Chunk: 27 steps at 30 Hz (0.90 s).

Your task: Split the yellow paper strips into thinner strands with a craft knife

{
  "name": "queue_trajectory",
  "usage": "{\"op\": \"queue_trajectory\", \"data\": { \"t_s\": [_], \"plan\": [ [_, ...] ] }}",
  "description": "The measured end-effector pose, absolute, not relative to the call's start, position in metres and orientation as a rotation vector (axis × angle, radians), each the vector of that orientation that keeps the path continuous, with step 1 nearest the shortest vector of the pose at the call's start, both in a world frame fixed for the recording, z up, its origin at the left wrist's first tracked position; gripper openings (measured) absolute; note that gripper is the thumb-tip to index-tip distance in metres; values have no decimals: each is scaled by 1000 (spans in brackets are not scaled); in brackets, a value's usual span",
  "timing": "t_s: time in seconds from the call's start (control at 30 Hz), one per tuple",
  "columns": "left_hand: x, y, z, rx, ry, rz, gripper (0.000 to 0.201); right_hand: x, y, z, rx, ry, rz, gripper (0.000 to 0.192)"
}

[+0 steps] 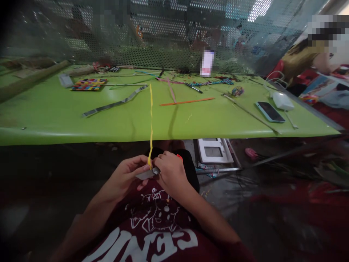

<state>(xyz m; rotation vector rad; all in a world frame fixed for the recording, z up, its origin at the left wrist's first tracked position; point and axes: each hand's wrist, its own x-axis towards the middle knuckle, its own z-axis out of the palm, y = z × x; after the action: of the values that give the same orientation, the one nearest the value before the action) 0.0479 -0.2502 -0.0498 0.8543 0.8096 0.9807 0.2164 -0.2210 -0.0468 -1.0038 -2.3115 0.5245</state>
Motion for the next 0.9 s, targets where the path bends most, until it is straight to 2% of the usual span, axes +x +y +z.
{"op": "queue_trajectory", "data": {
  "t_s": [0.3,0.5,0.9],
  "plan": [
    [50,-247,-46,865,823,1003,14,216,-221,-48,-1002,-2320,419,14],
    [50,-245,-46,911,842,978,14,216,-221,-52,-1025,-2266,474,21],
    [51,-246,-42,939,867,952,17,217,-221,-58,-1040,-2260,473,21]
  ]
}}
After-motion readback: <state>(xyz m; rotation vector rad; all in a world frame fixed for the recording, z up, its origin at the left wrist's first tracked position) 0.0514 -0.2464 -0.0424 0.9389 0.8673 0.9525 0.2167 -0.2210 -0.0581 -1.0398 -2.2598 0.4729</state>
